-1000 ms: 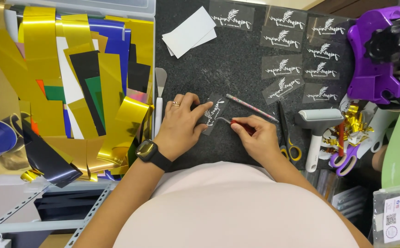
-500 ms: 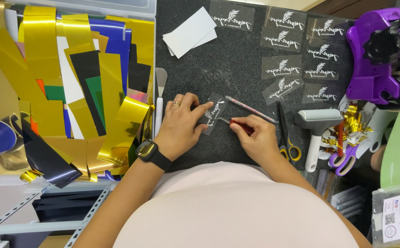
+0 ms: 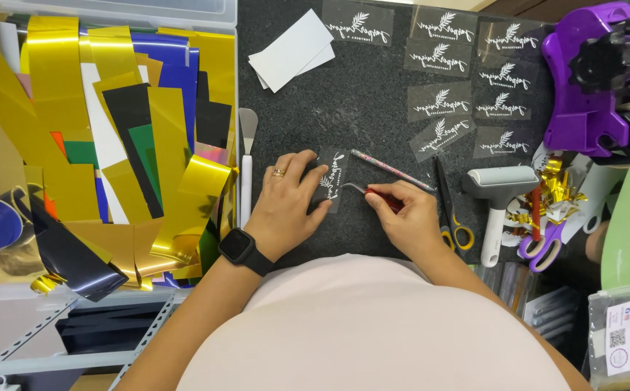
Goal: The person is weeding small vinyl stickers using a specialized weeding tool to remove excess material from a cut design.
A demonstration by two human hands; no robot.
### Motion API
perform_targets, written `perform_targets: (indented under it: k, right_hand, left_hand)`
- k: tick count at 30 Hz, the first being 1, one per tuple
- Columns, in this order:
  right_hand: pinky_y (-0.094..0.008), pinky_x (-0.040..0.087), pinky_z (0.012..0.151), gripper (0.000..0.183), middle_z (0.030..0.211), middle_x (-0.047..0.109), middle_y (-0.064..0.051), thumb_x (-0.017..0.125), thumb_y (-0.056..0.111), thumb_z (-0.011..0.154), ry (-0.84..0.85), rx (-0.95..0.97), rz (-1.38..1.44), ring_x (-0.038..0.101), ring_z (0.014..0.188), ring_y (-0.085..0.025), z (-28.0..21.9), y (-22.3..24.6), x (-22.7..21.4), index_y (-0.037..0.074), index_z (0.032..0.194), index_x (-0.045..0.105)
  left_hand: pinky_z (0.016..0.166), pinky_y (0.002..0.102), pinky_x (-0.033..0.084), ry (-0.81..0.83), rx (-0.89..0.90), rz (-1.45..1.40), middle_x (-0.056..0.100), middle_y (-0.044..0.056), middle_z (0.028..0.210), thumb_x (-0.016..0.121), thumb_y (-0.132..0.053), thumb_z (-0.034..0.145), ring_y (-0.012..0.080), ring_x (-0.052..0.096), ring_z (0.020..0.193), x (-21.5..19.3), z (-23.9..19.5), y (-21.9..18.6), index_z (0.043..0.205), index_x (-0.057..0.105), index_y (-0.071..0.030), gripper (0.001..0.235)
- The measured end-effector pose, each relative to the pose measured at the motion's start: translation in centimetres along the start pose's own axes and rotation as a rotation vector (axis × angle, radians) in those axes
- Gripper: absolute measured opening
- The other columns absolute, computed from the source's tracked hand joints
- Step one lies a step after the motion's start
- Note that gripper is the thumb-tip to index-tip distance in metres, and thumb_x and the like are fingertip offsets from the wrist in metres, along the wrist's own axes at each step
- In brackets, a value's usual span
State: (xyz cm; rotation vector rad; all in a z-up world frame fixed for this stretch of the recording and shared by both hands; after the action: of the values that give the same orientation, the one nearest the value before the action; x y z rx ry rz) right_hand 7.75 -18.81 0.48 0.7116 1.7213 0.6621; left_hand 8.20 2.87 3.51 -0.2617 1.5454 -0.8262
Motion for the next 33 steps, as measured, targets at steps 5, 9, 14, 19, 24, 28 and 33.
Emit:
perform_targets:
  k: [5, 9, 14, 19, 24, 28, 33]
  right_hand:
    - [-0.033, 0.054, 0.066, 0.014, 0.08, 0.076, -0.013, 0.08, 0.014, 0.09, 0.007, 0.009, 0.015, 0.073, 0.076, -0.026, 0.0, 0.2, 0.2, 0.009, 0.103, 0.083]
    - [-0.033, 0.053, 0.064, 0.015, 0.078, 0.076, -0.014, 0.08, 0.014, 0.09, 0.009, 0.009, 0.009, 0.072, 0.073, -0.026, 0.1, 0.7, 0.1, 0.007, 0.103, 0.082]
    - [-0.034, 0.054, 0.063, 0.014, 0.076, 0.075, -0.015, 0.08, 0.013, 0.09, 0.01, 0.004, 0.018, 0.072, 0.072, -0.027, 0.1, 0.8, 0.2, 0.006, 0.102, 0.082]
    - [-0.033, 0.054, 0.062, 0.014, 0.076, 0.075, -0.015, 0.081, 0.014, 0.09, 0.006, -0.006, 0.026, 0.072, 0.072, -0.027, 0.2, 0.7, 0.1, 0.006, 0.102, 0.083]
    - [-0.032, 0.054, 0.061, 0.015, 0.075, 0.075, -0.015, 0.08, 0.012, 0.09, 0.014, -0.015, 0.046, 0.071, 0.07, -0.025, 0.1, 0.5, 0.3, 0.004, 0.102, 0.082]
    - [-0.033, 0.054, 0.06, 0.014, 0.076, 0.075, -0.015, 0.08, 0.012, 0.09, 0.012, -0.022, 0.039, 0.072, 0.071, -0.026, 0.1, 0.4, 0.3, 0.005, 0.102, 0.082]
    - [-0.033, 0.054, 0.06, 0.015, 0.075, 0.075, -0.015, 0.081, 0.013, 0.09, 0.012, -0.025, 0.034, 0.072, 0.07, -0.027, 0.2, 0.8, 0.2, 0.005, 0.102, 0.082]
  left_hand:
    - [0.088, 0.039, 0.039, -0.019, 0.046, -0.005, 0.055, 0.013, 0.119, 0.077, -0.014, 0.083, 0.0286, 0.048, 0.118, 0.9, -0.2, -0.5, 0.119, 0.067, -0.002, 0.039]
    - [0.087, 0.038, 0.039, -0.025, 0.082, -0.02, 0.059, 0.01, 0.11, 0.075, -0.014, 0.084, 0.0259, 0.052, 0.114, 1.7, -0.4, -0.3, 0.115, 0.069, -0.004, 0.033]
    - [0.088, 0.037, 0.039, -0.039, 0.096, -0.018, 0.061, 0.009, 0.11, 0.075, -0.014, 0.084, 0.0254, 0.052, 0.116, 2.0, -0.5, -0.1, 0.113, 0.07, -0.005, 0.031]
    - [0.088, 0.037, 0.04, -0.054, 0.105, -0.016, 0.062, 0.008, 0.109, 0.075, -0.016, 0.084, 0.0251, 0.052, 0.116, 2.1, -0.6, 0.0, 0.112, 0.07, -0.006, 0.03]
    - [0.089, 0.037, 0.04, -0.054, 0.109, -0.013, 0.062, 0.008, 0.109, 0.075, -0.016, 0.083, 0.0258, 0.052, 0.118, 2.4, -0.7, 0.3, 0.111, 0.07, -0.007, 0.03]
    - [0.089, 0.037, 0.04, -0.058, 0.112, -0.012, 0.062, 0.007, 0.11, 0.076, -0.016, 0.083, 0.0257, 0.051, 0.119, 2.4, -0.7, 0.3, 0.111, 0.071, -0.008, 0.029]
    - [0.088, 0.037, 0.04, -0.059, 0.115, -0.002, 0.063, 0.008, 0.11, 0.076, -0.017, 0.083, 0.027, 0.052, 0.118, 2.0, -0.6, 0.1, 0.107, 0.073, -0.01, 0.025]
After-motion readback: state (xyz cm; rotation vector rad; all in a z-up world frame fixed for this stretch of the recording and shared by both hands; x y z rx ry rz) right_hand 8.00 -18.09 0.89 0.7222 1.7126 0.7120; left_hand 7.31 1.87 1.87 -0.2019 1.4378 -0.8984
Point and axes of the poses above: each hand's wrist, its own z-axis towards the middle knuckle, its own x-axis out of the palm, y = z × x, the point moved 6 cm from there along z, towards the middle knuckle
